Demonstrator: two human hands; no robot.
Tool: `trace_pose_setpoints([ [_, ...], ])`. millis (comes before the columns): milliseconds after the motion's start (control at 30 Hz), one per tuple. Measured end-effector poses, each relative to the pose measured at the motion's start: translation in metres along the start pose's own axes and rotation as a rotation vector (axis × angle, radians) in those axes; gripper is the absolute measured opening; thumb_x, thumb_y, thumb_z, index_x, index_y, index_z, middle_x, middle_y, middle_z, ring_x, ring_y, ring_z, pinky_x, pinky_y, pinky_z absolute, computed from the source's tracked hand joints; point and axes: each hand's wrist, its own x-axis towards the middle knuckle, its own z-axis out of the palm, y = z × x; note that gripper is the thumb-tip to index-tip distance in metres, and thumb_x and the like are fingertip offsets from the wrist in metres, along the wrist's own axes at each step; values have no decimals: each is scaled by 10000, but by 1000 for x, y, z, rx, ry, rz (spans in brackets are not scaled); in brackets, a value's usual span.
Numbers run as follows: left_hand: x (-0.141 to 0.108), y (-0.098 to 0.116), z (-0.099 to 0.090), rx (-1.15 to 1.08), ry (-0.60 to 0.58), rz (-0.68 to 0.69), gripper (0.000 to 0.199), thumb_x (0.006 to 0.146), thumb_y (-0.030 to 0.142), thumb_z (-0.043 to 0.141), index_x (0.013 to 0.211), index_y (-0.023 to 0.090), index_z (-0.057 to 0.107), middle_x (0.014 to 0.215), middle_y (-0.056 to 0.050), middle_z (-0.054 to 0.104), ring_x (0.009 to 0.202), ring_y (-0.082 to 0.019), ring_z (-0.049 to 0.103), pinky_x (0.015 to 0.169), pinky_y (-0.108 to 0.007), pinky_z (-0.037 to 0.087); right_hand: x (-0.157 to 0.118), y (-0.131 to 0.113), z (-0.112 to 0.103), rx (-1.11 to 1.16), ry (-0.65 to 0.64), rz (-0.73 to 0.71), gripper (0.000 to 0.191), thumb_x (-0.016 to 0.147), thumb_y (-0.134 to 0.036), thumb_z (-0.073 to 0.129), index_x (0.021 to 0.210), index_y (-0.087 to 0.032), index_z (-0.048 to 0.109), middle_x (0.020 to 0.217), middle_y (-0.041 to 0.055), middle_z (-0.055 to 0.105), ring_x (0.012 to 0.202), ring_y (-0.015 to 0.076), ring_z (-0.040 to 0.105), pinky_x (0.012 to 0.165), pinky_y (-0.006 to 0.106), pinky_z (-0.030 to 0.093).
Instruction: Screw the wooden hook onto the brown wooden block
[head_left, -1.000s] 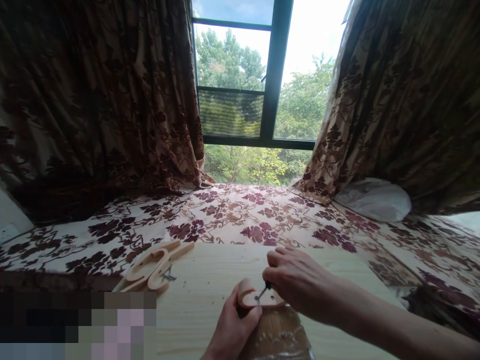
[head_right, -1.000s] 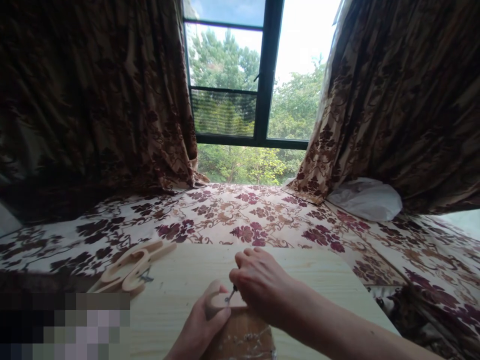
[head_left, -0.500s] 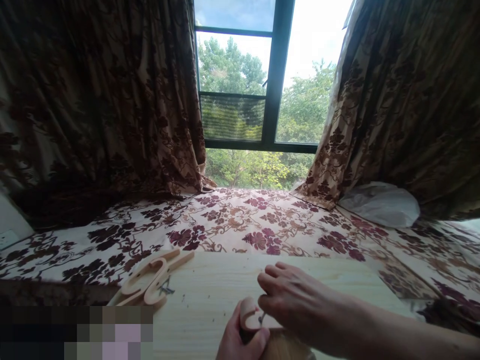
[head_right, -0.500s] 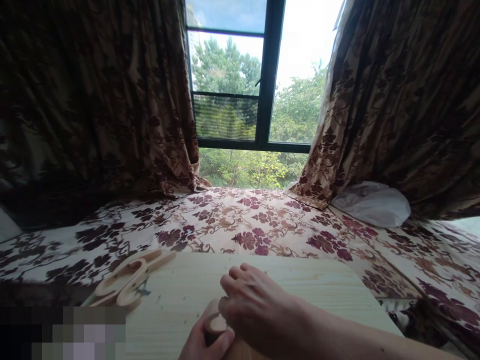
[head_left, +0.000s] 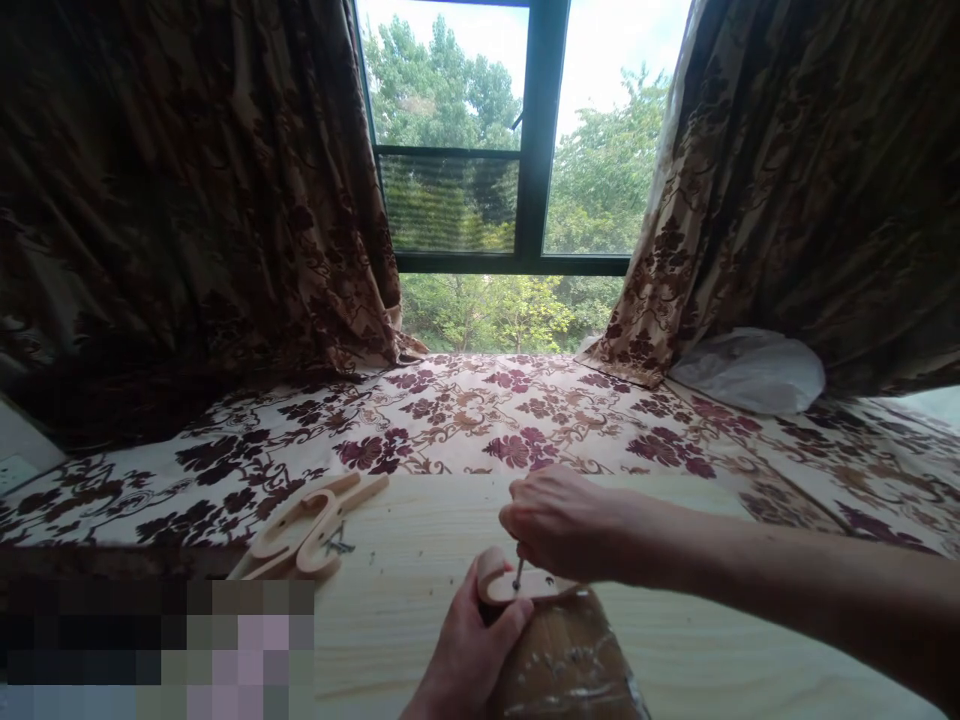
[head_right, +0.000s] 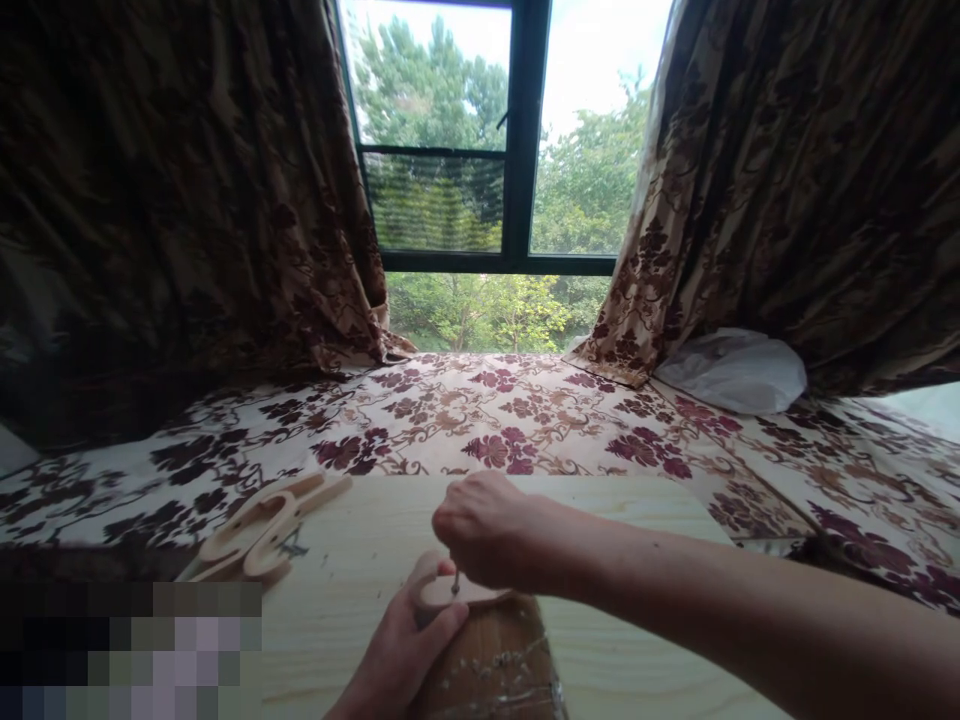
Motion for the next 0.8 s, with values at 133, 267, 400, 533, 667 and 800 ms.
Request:
trace_pose_setpoints([
  [133,1,1,1,-19,-44,24,327,729,327,602,1013,176,543,941,-33,666,913,-227,607,804,-307,465,-2,-4,-8,-31,5,-76,107,770,-94,564,727,-133,654,720,79,633,562,153,498,462,285,216],
  [267,2,0,1,-3,-29,43,342,729,319,602,1027,164,541,994,-61,666,968,-249,603,842,-320,449,-3,-6,-5,-28,5,-159,139,786,-77,546,726,-148,651,800,72,653,669,159,547,508,285,268],
  [400,2,0,-1,-10,-31,24,352,729,328,605,1030,155,549,985,-70,669,961,-254,609,853,-333,450,3,-8,-4,-28,-82,-92,99,744,-107,592,669,-125,655,621,73,652,517,148,544,435,270,248],
  [533,1,1,-1,8,3,26,361,707,324,620,1026,164,564,965,-53,681,953,-244,610,851,-311,448,5,-10,-12,-39,-124,-17,70,722,-112,600,689,-113,662,580,80,658,491,171,576,403,266,225],
  [667,0,0,0,-9,42,47,340,677,320,608,983,175,575,855,-18,692,848,-214,622,790,-280,462,0,-9,-16,-39,-64,-68,104,745,-99,563,774,-139,654,713,60,692,586,165,611,428,275,231],
  [800,4,-8,2,-16,53,35,360,645,310,609,974,165,576,836,-20,695,821,-211,626,735,-266,464,0,-8,-11,-38,-60,-84,105,748,-102,560,739,-138,657,737,58,700,600,156,616,428,276,241],
])
